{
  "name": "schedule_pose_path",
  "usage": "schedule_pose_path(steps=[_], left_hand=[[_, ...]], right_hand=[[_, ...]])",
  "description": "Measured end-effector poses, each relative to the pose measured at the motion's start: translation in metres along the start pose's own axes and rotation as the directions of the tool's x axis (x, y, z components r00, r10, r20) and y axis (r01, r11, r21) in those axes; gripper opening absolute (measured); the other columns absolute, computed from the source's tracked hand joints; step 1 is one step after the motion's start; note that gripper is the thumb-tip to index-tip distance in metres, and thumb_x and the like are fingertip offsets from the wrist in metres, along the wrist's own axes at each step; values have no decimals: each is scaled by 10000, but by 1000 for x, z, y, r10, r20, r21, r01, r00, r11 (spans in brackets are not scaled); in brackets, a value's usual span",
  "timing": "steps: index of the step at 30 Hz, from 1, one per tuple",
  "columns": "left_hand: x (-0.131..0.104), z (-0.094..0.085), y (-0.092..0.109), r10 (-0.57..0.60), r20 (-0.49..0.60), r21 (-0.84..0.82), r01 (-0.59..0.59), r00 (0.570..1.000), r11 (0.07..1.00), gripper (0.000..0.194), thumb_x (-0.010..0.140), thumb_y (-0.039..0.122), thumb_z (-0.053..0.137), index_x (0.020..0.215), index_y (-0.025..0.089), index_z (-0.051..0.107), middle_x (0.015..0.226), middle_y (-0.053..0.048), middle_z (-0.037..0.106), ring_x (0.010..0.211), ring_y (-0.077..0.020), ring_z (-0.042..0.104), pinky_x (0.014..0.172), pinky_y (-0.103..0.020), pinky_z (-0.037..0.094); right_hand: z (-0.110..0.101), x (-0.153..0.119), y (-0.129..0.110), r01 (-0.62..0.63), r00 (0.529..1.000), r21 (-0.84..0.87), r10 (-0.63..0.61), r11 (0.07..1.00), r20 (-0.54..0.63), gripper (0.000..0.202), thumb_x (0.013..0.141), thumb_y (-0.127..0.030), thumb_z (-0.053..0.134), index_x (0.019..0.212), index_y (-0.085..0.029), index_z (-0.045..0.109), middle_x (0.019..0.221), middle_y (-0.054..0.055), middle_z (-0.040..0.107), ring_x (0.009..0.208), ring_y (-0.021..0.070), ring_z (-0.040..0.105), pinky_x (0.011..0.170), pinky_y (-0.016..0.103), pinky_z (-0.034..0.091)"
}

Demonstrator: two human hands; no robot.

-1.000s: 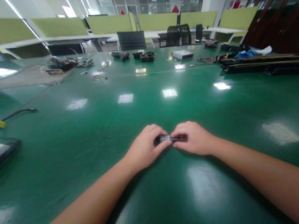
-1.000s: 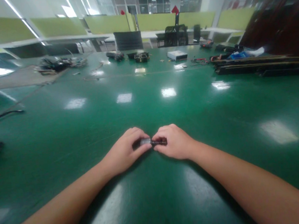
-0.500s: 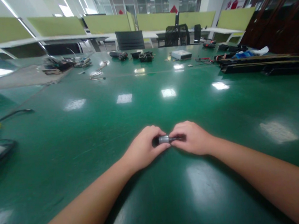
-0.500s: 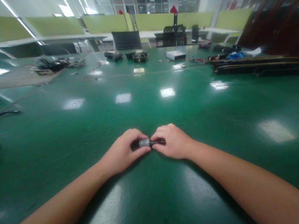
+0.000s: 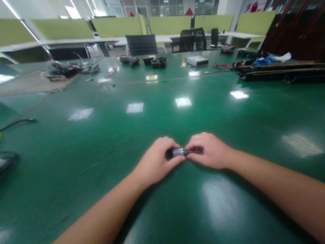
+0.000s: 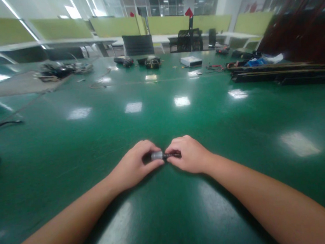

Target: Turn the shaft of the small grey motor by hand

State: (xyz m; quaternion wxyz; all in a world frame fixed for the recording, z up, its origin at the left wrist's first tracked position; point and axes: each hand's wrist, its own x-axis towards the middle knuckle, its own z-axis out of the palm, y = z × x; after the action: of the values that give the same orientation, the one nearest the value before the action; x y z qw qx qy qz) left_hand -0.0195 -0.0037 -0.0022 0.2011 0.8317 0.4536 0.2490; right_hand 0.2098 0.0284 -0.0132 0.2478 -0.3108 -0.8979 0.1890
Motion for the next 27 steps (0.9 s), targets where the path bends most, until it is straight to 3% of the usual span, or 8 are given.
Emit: schedule_pose_path(steps=[27], left_hand=[[-1, -1, 0, -29, 8, 6, 29, 1000, 1000, 214, 861, 376, 708, 982, 210, 649, 963, -23, 659, 916, -217, 594, 833, -355, 464]], right_hand=[[-6, 0, 3, -15, 1000, 78, 13, 997, 22, 90, 772, -156, 706, 854, -177, 737, 758, 12, 696, 663, 127, 605, 653, 248, 448]])
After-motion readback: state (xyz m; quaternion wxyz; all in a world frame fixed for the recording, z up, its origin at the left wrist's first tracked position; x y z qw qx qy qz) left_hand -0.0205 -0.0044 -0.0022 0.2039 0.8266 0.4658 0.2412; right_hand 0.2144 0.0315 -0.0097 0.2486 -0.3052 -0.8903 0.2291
